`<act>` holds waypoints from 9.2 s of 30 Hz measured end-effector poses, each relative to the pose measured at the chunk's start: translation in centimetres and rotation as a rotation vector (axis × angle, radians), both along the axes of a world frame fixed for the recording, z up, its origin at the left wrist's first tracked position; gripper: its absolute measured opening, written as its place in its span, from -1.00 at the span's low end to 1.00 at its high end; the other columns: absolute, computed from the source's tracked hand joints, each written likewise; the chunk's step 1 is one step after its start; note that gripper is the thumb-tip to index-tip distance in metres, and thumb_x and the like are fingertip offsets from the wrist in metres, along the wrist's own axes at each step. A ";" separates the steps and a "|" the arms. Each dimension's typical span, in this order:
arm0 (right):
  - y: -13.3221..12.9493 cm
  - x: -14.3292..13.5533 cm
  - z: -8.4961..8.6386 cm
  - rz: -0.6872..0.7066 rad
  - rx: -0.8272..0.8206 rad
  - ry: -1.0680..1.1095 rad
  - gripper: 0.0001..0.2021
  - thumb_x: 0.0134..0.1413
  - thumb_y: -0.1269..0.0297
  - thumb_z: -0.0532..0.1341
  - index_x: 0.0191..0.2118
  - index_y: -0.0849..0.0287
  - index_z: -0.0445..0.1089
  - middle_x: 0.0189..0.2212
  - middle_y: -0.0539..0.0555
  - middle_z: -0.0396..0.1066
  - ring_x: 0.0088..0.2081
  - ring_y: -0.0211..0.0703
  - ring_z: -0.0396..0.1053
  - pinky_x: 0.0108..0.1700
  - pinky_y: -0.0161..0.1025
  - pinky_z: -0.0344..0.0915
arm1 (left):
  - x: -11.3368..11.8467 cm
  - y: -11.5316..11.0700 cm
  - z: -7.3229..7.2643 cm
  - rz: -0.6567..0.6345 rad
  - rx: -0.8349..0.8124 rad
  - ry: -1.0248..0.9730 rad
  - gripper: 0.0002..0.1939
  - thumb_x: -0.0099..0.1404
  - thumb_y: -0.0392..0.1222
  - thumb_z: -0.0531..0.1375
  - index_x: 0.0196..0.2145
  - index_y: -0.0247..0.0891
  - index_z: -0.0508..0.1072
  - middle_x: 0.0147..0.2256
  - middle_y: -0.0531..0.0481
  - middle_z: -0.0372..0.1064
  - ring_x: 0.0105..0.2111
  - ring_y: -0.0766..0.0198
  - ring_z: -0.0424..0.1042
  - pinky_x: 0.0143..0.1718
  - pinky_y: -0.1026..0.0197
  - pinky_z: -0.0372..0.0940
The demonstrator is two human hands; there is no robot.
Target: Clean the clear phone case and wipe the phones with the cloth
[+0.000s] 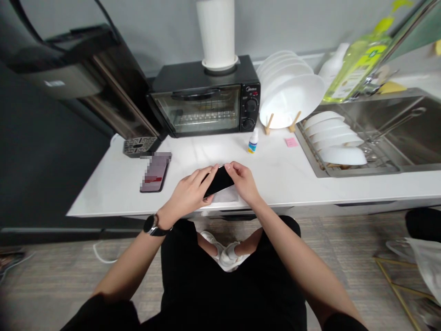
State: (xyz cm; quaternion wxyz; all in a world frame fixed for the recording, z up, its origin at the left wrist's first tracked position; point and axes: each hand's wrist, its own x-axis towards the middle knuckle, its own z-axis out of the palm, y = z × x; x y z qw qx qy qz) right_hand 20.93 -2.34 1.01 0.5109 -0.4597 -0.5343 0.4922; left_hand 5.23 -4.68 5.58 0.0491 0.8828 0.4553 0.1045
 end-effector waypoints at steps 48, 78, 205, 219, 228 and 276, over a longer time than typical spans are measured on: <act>-3.0 -1.4 0.0 -0.017 -0.168 0.291 -0.84 -0.15 0.18 0.03 -0.59 0.12 0.20 -0.64 -0.07 0.12 -0.61 -0.33 0.01 -0.56 -0.33 -0.04 | 0.7 -4.4 2.3 0.023 -0.025 0.174 -0.33 0.03 -0.26 -0.03 0.04 -0.27 -0.32 -0.03 -0.09 -0.07 -0.11 0.15 0.04 -0.22 0.14 0.13; -11.4 -0.2 -0.5 -0.154 -0.448 0.616 -0.73 -0.01 0.29 -0.17 -0.36 0.05 0.26 -0.38 0.02 0.26 -0.33 -0.17 0.20 -0.33 -0.20 0.13 | 2.0 -10.0 -3.8 0.104 -0.011 -0.066 -0.43 0.08 -0.14 -0.04 0.02 -0.24 -0.16 -0.14 -0.12 0.13 -0.22 0.17 0.21 -0.36 0.16 0.26; -2.0 -1.6 -0.2 0.150 0.426 -1.221 -0.63 -0.07 0.18 -0.05 -0.07 0.09 0.06 -0.09 -0.01 0.09 -0.03 -0.09 -0.06 -0.03 -0.08 0.01 | -0.9 -2.7 -4.2 0.401 -0.161 -0.415 -0.35 0.04 -0.09 0.00 0.03 -0.14 -0.29 -0.04 0.02 0.00 -0.05 0.20 0.00 -0.05 0.12 0.02; -1.7 -0.3 -0.6 0.095 0.437 -1.193 -0.64 -0.06 0.18 -0.05 -0.08 0.10 0.07 -0.10 0.04 0.10 -0.06 -0.13 0.01 -0.03 -0.09 -0.01 | -1.3 -2.4 -3.9 0.353 -0.178 -0.397 -0.25 0.02 -0.09 0.02 0.03 -0.14 -0.43 -0.03 0.05 -0.03 -0.06 0.18 0.00 -0.07 0.13 0.00; -4.5 -2.7 0.3 0.381 0.482 -1.146 -0.67 -0.06 0.14 -0.08 -0.10 -0.03 0.08 -0.12 -0.13 0.13 -0.05 -0.31 -0.01 -0.01 -0.25 0.02 | -1.6 -2.2 -4.2 0.330 -0.167 -0.321 -0.30 0.03 -0.16 0.00 0.04 -0.21 -0.36 -0.12 -0.06 0.10 -0.16 0.10 0.08 -0.13 0.08 0.00; -4.8 -2.3 0.3 0.303 0.474 -1.172 -0.63 -0.08 0.06 -0.11 -0.12 0.03 0.11 -0.14 -0.06 0.16 -0.04 -0.26 -0.02 0.04 -0.25 -0.14 | -1.5 -1.5 -4.9 0.322 -0.137 -0.322 -0.29 -0.02 -0.07 0.04 0.03 -0.16 -0.26 -0.12 0.01 0.10 -0.15 0.14 0.09 -0.13 0.11 0.02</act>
